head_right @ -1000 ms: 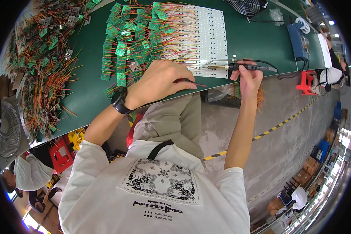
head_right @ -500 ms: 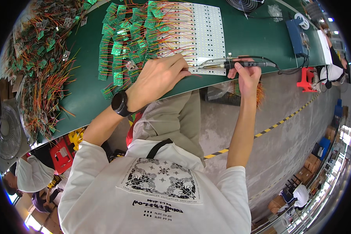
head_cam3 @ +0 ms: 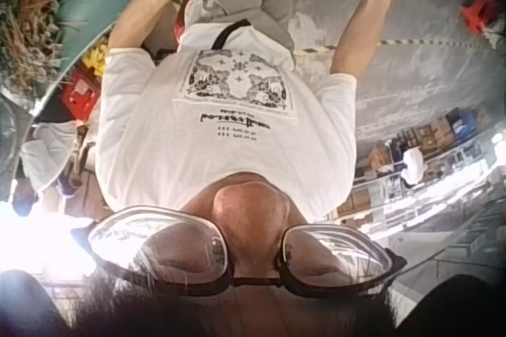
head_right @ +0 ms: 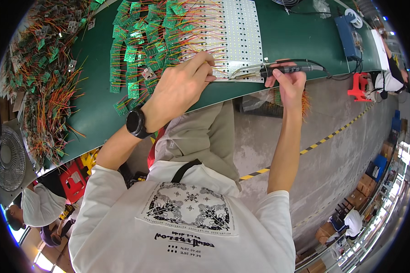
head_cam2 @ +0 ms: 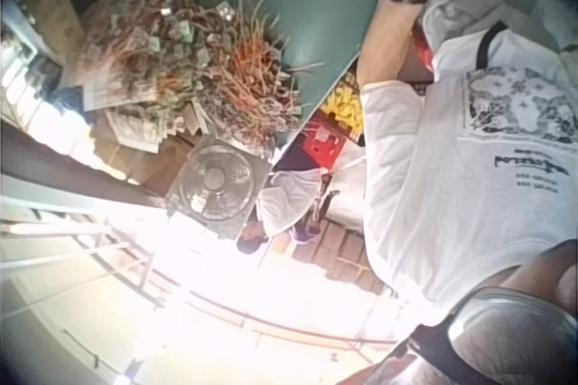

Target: The person picks up small circuit boards with attached wires by hand, aligns the wire ends onto a large LED panel board, and solders them using a soldering iron.

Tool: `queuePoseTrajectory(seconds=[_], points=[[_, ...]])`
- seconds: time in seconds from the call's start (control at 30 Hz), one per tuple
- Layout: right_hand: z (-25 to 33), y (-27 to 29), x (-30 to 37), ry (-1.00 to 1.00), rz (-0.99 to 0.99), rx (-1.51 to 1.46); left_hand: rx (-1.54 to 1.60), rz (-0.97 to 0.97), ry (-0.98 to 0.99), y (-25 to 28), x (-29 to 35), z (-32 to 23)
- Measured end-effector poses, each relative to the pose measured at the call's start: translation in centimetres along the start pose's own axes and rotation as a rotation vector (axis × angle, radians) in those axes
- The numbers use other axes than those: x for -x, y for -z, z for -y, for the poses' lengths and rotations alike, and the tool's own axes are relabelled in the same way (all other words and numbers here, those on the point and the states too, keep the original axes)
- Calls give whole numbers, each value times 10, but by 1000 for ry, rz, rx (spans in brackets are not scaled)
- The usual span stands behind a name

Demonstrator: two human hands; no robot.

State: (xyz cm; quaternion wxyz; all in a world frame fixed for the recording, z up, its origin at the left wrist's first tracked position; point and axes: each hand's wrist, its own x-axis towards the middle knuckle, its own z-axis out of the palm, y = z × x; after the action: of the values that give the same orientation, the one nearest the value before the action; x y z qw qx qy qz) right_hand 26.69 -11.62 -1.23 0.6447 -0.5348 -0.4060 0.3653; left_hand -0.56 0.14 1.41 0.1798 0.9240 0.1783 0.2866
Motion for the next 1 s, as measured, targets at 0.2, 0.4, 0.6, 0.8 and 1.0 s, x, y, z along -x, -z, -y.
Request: queuePoseTrajectory(seconds=[0.2,0.4,0.6,0.8,1.0], points=[[0,2,0,-1,32,11,99,3,24,3,-1,0],[0,1,0,-2,43,18,110,19,44,3,0,0],[1,1,0,11,64,25,104,15,25,2,0,1],[0,1,0,4,65,30,81,18,32,1,1,1],[-2,3,0,-3,70,35,84,18,33,1,1,2]])
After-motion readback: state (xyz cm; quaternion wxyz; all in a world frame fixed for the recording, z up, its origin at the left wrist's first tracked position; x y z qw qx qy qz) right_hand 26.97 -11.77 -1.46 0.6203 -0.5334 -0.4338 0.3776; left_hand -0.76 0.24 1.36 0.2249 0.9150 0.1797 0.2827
